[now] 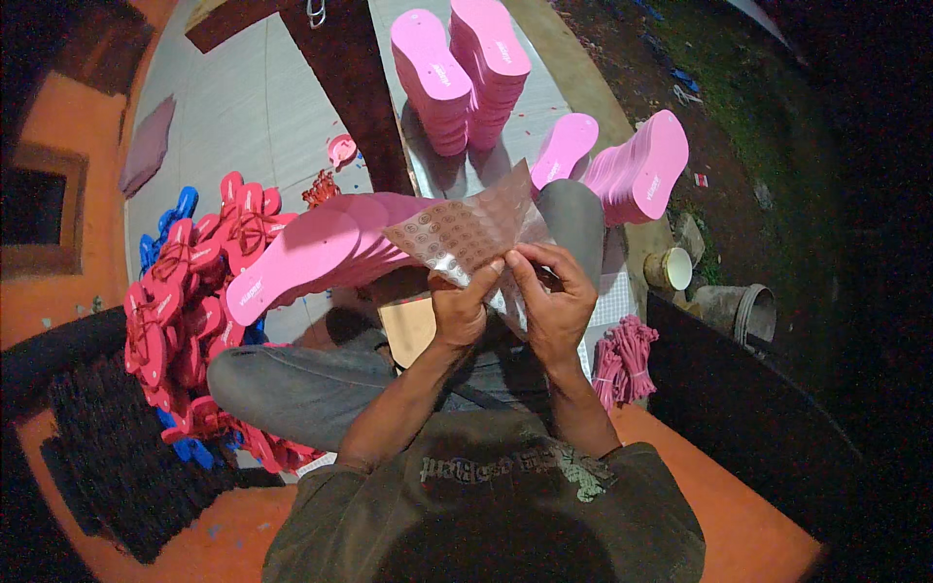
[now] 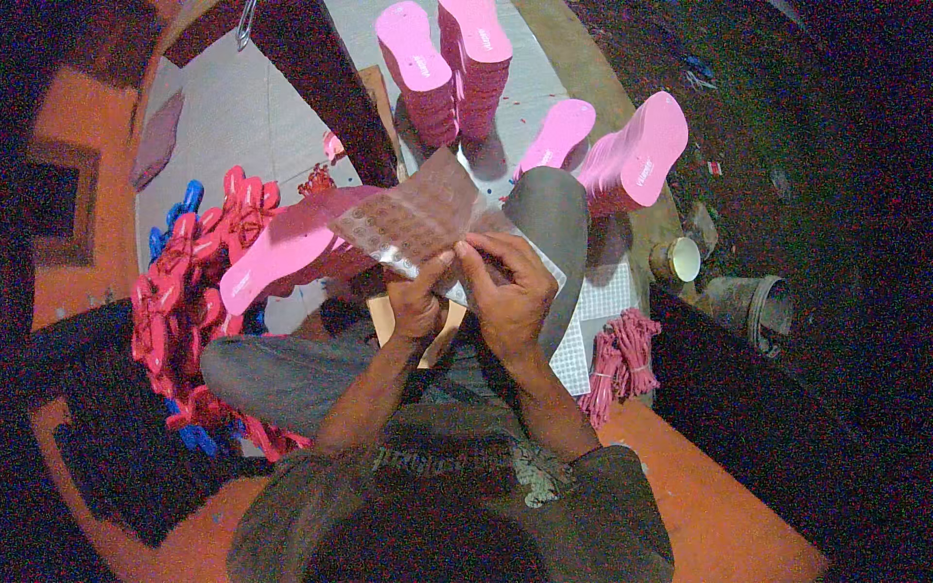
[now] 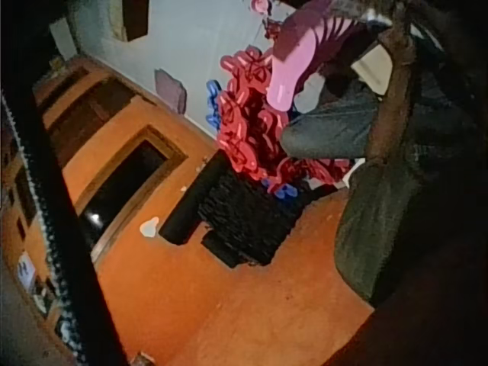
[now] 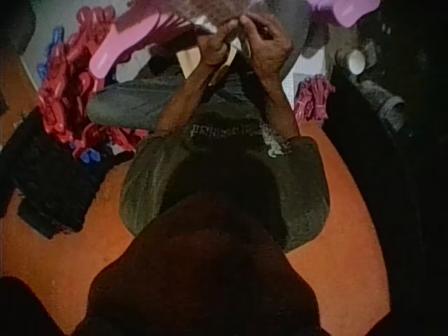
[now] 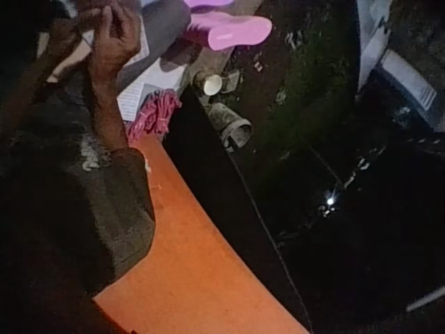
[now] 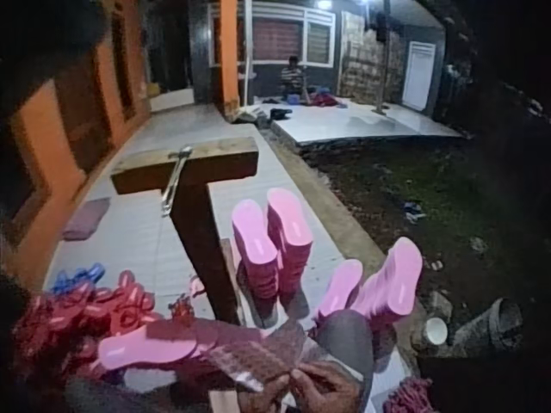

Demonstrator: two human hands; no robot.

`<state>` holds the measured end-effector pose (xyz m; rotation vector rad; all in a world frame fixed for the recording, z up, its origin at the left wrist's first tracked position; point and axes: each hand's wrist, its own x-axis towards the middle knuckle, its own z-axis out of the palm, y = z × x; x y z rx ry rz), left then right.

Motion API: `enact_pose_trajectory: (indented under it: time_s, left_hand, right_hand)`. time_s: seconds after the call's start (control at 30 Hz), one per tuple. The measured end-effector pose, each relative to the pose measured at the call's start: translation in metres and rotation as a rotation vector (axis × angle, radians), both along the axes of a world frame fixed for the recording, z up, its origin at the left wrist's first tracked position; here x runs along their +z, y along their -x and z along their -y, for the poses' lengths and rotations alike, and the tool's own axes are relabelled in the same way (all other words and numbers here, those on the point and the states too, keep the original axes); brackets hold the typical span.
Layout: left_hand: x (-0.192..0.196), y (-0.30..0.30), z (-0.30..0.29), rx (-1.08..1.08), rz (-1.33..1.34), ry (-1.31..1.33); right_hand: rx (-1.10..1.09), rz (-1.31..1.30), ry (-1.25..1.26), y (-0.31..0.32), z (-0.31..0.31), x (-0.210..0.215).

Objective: The person peels small circular labels from a sheet and applies them to pink sandal components.

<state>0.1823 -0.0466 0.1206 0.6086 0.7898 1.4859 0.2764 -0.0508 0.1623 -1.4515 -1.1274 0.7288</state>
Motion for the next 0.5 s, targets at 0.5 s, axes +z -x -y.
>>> enact_pose_trajectory:
  time_s: [0.5]
  left_hand:
    - [0.001,0.000,-0.004,0.033,0.010,0.138]
  right_hand:
    - [-0.005,0.127,-0.101,-0.002,-0.005,-0.018]
